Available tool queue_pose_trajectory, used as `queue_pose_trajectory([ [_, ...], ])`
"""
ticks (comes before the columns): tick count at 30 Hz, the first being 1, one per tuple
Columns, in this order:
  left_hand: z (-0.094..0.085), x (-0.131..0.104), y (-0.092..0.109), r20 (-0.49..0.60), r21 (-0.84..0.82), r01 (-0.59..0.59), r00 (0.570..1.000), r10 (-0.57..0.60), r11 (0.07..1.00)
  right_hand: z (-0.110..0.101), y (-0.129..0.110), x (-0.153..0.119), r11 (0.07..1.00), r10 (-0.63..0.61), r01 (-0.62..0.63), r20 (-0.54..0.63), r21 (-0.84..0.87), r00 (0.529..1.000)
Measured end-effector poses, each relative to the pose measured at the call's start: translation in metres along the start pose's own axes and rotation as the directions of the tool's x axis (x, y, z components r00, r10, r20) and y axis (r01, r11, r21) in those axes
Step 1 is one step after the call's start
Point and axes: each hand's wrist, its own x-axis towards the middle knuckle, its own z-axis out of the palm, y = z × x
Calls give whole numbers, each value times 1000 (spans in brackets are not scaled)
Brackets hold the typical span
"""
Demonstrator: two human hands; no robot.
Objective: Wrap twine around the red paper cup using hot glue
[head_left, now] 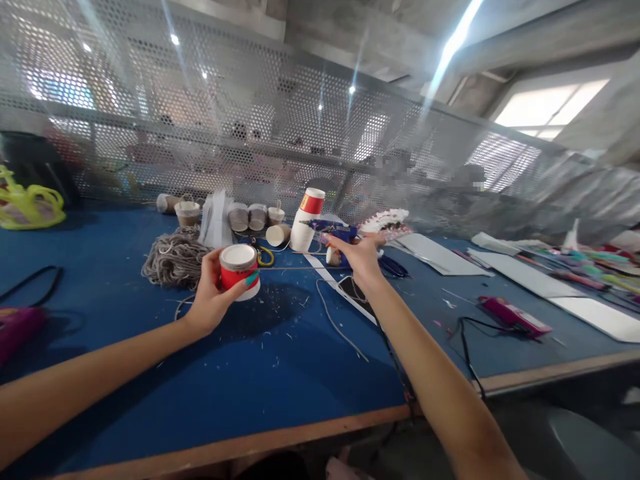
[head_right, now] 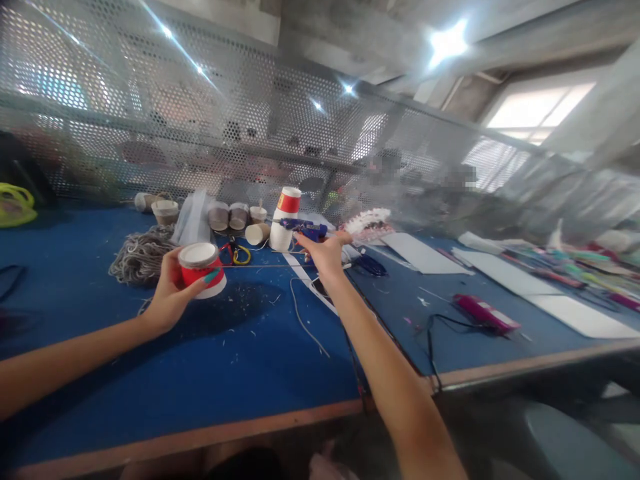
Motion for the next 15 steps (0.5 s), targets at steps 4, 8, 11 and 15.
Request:
queue_pose_trajectory([
  [4,-3,9,-9,-163,5,-41,986,41,999,-14,-13,14,992,116,-119,76,34,990],
  [8,-9,21,-25,-276,-47,-61,960,46,997,-31,-27,23,987,146,-152,109,48,983],
  [11,-12,25,-31,-338,-63,-88,939,62,994,-37,-28,26,991,130,-133,77,31,989],
  [15,-12,22,-29,-324,-73,-163,937,132,984,-43,-20,30,998,41,-42,-45,-36,998],
])
